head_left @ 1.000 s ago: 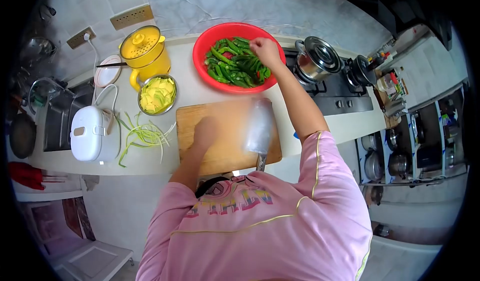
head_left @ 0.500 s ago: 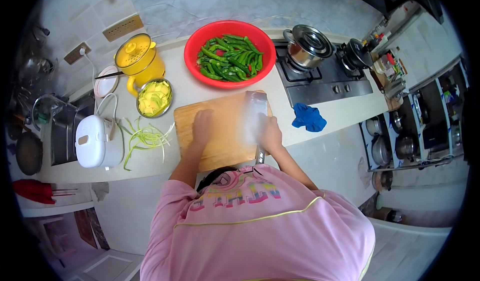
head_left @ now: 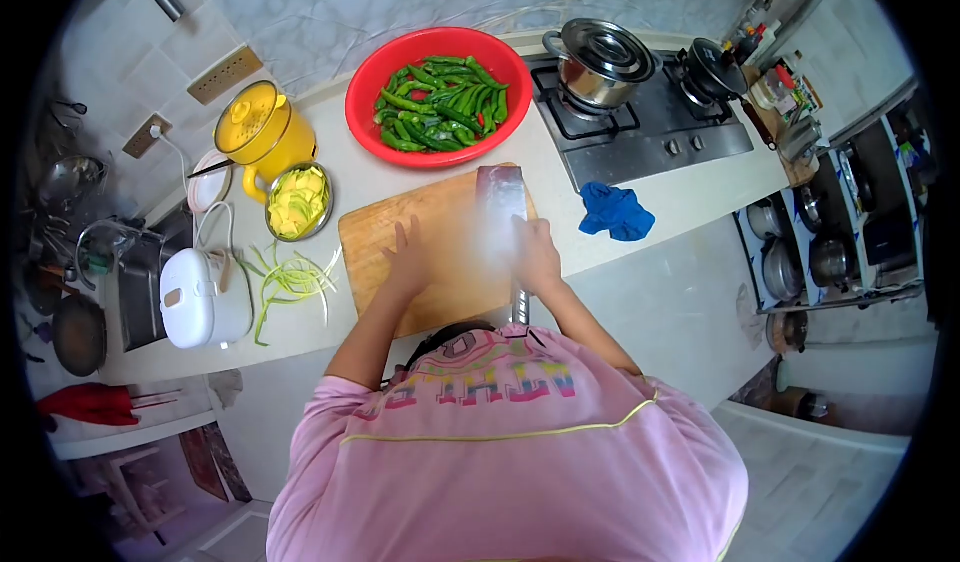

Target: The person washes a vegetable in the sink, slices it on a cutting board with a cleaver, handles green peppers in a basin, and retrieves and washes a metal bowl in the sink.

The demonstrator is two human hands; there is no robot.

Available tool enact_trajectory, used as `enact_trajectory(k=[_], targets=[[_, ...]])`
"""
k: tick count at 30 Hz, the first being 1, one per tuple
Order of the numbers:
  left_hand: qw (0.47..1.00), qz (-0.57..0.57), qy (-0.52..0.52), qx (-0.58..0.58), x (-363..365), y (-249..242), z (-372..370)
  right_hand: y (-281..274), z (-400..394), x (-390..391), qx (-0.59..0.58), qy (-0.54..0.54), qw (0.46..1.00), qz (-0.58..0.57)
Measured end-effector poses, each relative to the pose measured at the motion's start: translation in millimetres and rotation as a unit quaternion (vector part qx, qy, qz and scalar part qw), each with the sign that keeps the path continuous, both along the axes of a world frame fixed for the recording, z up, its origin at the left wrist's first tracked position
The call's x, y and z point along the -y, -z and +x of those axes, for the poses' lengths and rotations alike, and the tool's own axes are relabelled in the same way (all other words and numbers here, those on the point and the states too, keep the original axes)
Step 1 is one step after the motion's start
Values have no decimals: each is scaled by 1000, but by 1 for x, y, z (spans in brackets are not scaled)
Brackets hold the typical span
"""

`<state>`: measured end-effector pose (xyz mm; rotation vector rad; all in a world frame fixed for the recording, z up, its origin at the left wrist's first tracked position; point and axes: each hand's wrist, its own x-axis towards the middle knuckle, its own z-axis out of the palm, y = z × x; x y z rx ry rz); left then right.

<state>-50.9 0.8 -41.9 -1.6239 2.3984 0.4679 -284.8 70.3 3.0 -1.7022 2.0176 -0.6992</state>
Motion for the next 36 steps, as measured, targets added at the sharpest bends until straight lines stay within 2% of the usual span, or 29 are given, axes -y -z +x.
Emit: enact_trajectory(k=[5, 9, 11, 14, 16, 18, 19, 21, 23, 26, 27, 30, 31, 34, 36], targets=[[1000, 6, 24, 9, 17, -4, -5, 5, -7, 8, 6, -16, 1000, -5], [1000, 6, 24, -6, 20, -7, -3, 43, -61, 0, 63, 8, 987, -150], [1000, 1, 20, -21, 16, -16, -3, 42, -111, -28, 101, 91, 958, -251], [998, -37, -20, -55, 0, -21, -3, 64, -182, -72, 130, 277, 894, -326], [992, -54, -55, -95, -20, -27, -9, 102, -223, -97, 62, 390, 900, -185], [984, -61, -84, -144, -40, -48, -13, 129, -232, -101, -46, 368, 917, -144], [982, -73, -86, -151, -48, -54, -14, 139, -225, -96, -117, 291, 933, -175], [979, -95, -87, -158, -67, -63, -11, 151, -222, -90, -156, 166, 965, -128], [973, -124, -83, -177, -83, -53, -1, 153, -225, -69, -91, 68, 993, 25], [965, -146, -97, -193, -124, -53, 10, 133, -213, -60, -102, 86, 977, 165], [963, -153, -106, -197, -138, -59, 12, 135, -213, -57, -137, 67, 972, 178], [954, -146, -143, -220, -185, -67, 19, 137, -217, -62, -142, 63, 975, 156], [949, -132, -164, -233, -198, -65, 21, 125, -215, -61, -158, 56, 963, 210], [939, -149, -189, -246, -234, -54, 17, 133, -220, -60, -208, 35, 952, 223], [937, -149, -196, -246, -250, -37, 12, 137, -221, -71, -204, 32, 960, 187]])
